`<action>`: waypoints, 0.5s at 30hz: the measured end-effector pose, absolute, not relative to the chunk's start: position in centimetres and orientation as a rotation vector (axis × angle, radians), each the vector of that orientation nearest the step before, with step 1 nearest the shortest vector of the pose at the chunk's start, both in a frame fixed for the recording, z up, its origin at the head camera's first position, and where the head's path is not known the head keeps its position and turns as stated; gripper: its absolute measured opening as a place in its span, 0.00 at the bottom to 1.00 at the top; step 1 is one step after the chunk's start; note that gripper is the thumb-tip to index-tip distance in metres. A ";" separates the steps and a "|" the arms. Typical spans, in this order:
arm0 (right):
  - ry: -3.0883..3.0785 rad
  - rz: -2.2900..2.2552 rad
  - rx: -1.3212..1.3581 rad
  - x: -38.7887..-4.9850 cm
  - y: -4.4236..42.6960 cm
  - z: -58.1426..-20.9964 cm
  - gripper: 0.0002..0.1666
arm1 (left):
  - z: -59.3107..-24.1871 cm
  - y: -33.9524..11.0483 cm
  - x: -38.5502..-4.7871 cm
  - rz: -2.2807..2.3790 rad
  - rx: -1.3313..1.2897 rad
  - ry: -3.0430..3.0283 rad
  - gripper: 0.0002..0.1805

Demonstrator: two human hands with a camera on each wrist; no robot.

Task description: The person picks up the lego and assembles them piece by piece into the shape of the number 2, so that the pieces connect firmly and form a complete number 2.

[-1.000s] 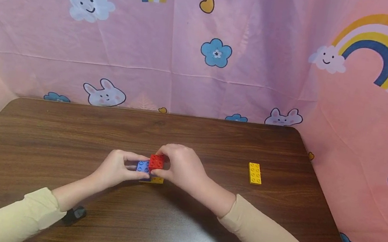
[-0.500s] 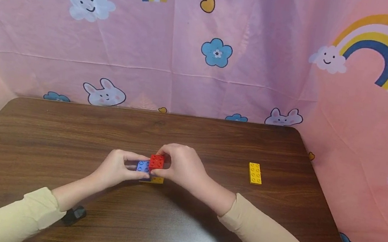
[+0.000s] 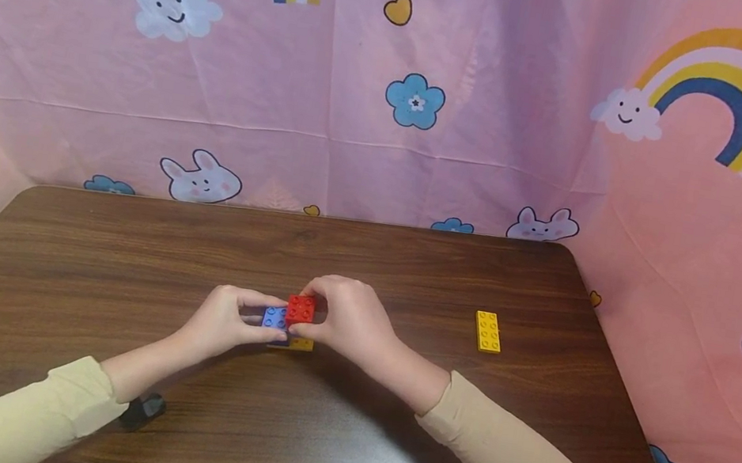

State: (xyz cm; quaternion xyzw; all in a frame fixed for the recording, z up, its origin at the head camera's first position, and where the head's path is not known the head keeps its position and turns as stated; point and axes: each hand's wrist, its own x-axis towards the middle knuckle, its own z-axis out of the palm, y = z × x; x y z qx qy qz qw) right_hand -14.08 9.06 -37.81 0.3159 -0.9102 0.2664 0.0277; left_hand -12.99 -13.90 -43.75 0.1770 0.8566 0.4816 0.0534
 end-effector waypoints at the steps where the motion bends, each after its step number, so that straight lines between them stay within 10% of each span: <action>1: -2.809 0.821 0.975 -14.1 9.1 -37.8 0.22 | -43.8 -13.9 -13.0 1.468 0.536 2.599 0.20; 15: -2.811 0.803 0.961 -14.0 9.0 -38.1 0.24 | -43.8 -13.9 -13.0 1.491 0.517 2.579 0.20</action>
